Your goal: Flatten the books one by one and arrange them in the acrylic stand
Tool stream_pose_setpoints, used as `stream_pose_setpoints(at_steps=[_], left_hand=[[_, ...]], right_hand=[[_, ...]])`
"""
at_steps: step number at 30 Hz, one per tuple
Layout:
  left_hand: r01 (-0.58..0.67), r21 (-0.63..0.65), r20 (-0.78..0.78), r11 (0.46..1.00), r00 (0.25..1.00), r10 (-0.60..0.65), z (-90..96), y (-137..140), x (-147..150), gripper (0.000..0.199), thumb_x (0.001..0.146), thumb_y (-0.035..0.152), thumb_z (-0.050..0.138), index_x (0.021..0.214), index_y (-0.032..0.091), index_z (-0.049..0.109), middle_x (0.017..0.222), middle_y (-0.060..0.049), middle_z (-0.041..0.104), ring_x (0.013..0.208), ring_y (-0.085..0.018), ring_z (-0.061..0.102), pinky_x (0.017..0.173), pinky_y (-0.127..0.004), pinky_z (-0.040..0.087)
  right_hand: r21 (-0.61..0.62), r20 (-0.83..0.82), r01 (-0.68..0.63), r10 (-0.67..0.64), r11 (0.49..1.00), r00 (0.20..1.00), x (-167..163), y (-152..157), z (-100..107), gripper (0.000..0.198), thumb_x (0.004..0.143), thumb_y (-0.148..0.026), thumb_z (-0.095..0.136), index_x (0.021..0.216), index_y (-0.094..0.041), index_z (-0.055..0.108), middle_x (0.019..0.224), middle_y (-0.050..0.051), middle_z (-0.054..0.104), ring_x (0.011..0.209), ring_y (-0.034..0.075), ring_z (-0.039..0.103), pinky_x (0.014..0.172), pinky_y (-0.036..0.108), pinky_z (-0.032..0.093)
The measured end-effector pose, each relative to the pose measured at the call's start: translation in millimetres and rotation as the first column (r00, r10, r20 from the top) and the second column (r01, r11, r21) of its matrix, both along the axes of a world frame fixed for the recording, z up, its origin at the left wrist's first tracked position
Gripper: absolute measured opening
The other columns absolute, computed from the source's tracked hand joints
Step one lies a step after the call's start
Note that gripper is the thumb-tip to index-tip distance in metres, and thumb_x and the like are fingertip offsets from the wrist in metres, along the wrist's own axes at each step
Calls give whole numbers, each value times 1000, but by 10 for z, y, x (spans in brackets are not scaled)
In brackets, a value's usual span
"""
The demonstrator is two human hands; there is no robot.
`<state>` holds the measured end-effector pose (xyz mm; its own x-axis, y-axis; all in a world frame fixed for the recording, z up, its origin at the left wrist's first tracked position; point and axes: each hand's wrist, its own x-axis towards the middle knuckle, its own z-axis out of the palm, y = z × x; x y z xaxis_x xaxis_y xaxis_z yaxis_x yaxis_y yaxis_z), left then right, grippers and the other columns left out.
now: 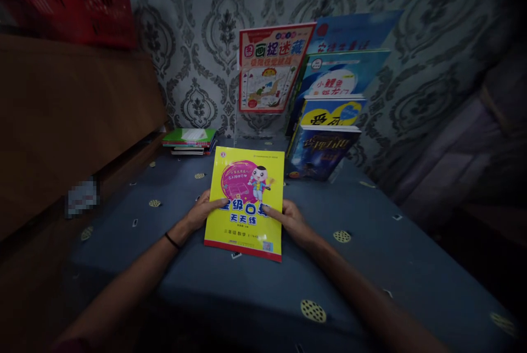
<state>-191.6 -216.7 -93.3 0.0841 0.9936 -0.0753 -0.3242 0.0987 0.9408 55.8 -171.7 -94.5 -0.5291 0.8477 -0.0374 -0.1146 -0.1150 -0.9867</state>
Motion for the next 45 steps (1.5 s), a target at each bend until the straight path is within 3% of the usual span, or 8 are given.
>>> stream_pose_setpoints(at_steps=[10,22,29,35,39,45], left_hand=[[22,-37,6,999,1000,-22,30,15,50,51,62,38,94,99,12,72,89,-15,81,70,-28,77,67,-36,63],[-14,-64,-22,998,1000,12,74,5,97,52,61,43,94,95,10,72,85,-13,80,70,-25,76,68,-34,62],[-52,-63,19,997,998,54,63,12,95,47,64,41,92,94,11,73,85,-14,80,68,-24,76,67,-33,62],[-86,-74,-15,994,996,85,121,100,102,54,60,46,94,95,12,73,85,-13,80,70,-26,76,67,-34,63],[-64,3,-9,998,998,64,157,256,129,55,61,51,93,95,12,74,84,-13,80,70,-26,77,67,-32,62],[-80,33,27,996,996,79,63,411,156,55,63,51,92,98,12,74,86,-14,80,73,-28,77,70,-36,63]], right_hand=[[0,-16,-15,15,1000,1000,42,16,-19,53,64,-60,89,96,-18,79,90,10,82,82,32,79,81,49,65],[-119,17,16,-14,993,1000,41,20,-53,52,66,-61,88,93,-18,78,91,11,82,81,32,79,79,49,64],[-119,41,10,-5,993,999,35,73,42,51,65,-61,88,92,-19,78,90,11,82,80,32,79,79,49,64],[-72,68,-11,16,997,998,34,216,110,54,65,-66,86,90,-19,79,89,12,82,77,33,78,79,52,64],[-9,47,-17,18,1000,999,4,368,117,56,65,-69,84,87,-19,79,88,14,81,78,36,78,81,56,63],[31,31,58,-59,998,998,-52,458,53,60,59,-76,83,82,-20,78,80,13,80,77,40,78,78,60,63]])
